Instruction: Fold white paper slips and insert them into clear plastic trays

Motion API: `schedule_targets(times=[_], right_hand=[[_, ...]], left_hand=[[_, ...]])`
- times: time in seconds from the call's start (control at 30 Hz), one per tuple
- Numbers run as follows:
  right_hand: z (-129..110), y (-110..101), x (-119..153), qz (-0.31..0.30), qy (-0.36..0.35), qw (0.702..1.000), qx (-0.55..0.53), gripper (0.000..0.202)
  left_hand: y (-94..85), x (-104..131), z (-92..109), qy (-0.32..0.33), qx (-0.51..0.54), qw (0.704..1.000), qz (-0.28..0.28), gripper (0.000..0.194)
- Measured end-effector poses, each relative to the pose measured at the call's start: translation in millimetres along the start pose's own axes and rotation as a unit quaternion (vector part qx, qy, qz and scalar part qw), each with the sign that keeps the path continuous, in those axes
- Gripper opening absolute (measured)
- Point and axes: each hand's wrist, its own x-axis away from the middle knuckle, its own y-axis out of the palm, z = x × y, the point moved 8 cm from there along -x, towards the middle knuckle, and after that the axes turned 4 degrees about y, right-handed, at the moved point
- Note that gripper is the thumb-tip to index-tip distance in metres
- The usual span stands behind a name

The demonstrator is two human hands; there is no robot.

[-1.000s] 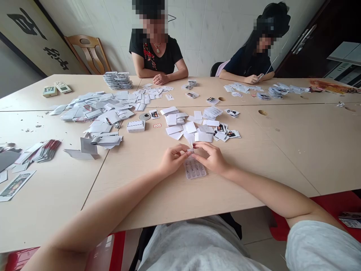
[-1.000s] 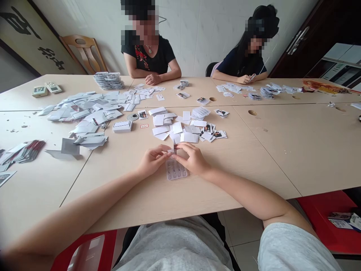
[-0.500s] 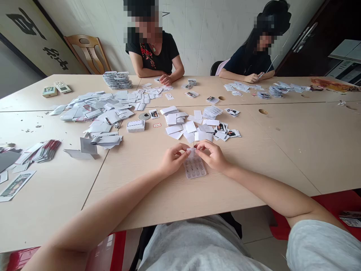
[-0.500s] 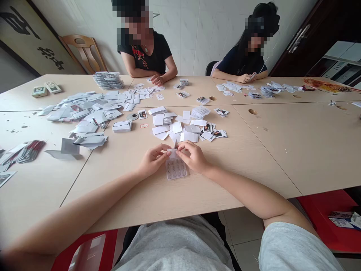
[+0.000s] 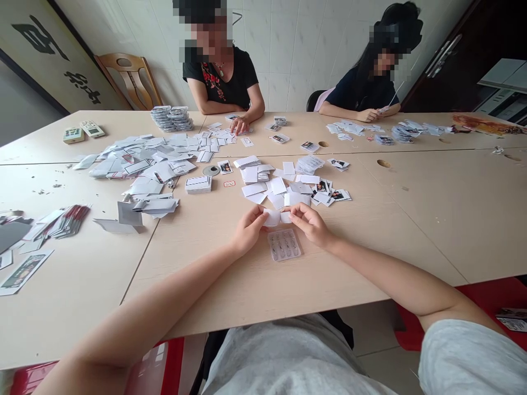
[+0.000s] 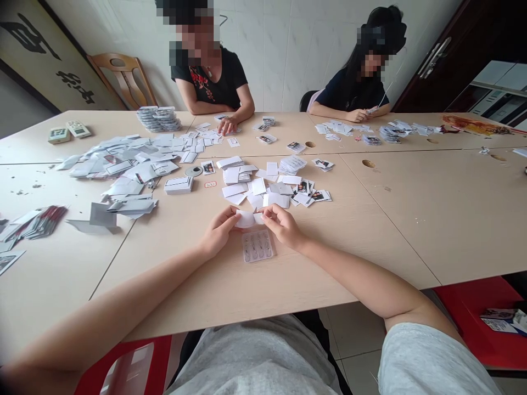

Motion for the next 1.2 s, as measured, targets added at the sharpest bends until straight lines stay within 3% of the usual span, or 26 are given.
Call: schedule_targets(times=[0.37,0.73,1.2], right_hand=[[-2,0,0,-0.013,-0.008,1.0,-0.01,0.017],[1,-7,-3,0.014,-0.003,1.0,0.011,0.02],[5,-6,-4,0.007,-0.004,0.998,-0.069,0.021]], left_hand=[[-6.9,-3,-5,-0.005,0.013,1.0,0.019,0.021],[-12.3,-5,-9,-0.035,0.057,0.996,0.05,0.016],[-14.7,-9,-13,-0.042,0.108,0.992,0.044,0.014]])
